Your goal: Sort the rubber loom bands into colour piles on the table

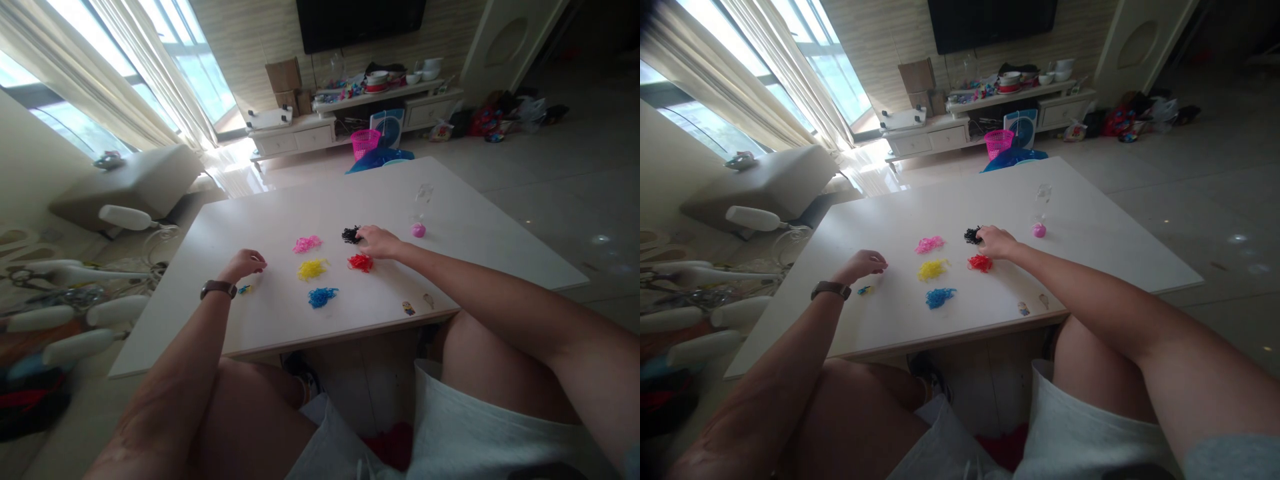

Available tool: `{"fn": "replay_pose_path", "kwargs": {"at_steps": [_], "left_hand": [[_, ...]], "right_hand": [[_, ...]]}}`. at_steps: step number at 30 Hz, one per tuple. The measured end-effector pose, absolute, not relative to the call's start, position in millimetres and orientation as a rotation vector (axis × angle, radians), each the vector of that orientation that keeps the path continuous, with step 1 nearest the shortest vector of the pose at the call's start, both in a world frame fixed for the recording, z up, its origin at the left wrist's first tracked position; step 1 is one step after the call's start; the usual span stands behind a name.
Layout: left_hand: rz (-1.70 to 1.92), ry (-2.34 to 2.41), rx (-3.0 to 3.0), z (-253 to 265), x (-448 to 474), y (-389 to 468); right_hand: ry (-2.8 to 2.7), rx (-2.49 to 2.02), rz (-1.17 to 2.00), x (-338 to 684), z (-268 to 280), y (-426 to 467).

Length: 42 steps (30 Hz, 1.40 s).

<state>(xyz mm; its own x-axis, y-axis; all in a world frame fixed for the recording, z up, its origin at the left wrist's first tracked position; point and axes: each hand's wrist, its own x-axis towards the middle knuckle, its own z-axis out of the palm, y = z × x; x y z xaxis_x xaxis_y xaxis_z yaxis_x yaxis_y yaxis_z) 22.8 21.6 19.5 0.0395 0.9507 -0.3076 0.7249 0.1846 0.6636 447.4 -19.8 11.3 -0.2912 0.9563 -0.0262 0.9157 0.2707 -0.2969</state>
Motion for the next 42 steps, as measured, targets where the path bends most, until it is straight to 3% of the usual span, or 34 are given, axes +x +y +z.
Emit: {"fn": "replay_pose_path", "kwargs": {"at_steps": [19,27,31,42], "left_hand": [[0.54,1.473,1.996,30.9,105.5,21.4],[0.103,1.747,2.088,30.1,59.0,35.8],[-0.221,1.891,1.843,33.1,25.4,28.6],[-0.237,1.871,1.541,22.8,3.7,13.1]], "right_hand": [[-2.388,-1.761,0.401,445.4,17.0,-22.1],[-2.407,-1.767,0.386,445.9,19.2,-22.5],[-2.41,-1.768,0.383,446.4,17.0,-21.7],[-2.426,-1.774,0.406,445.2,15.8,-23.1]]}}
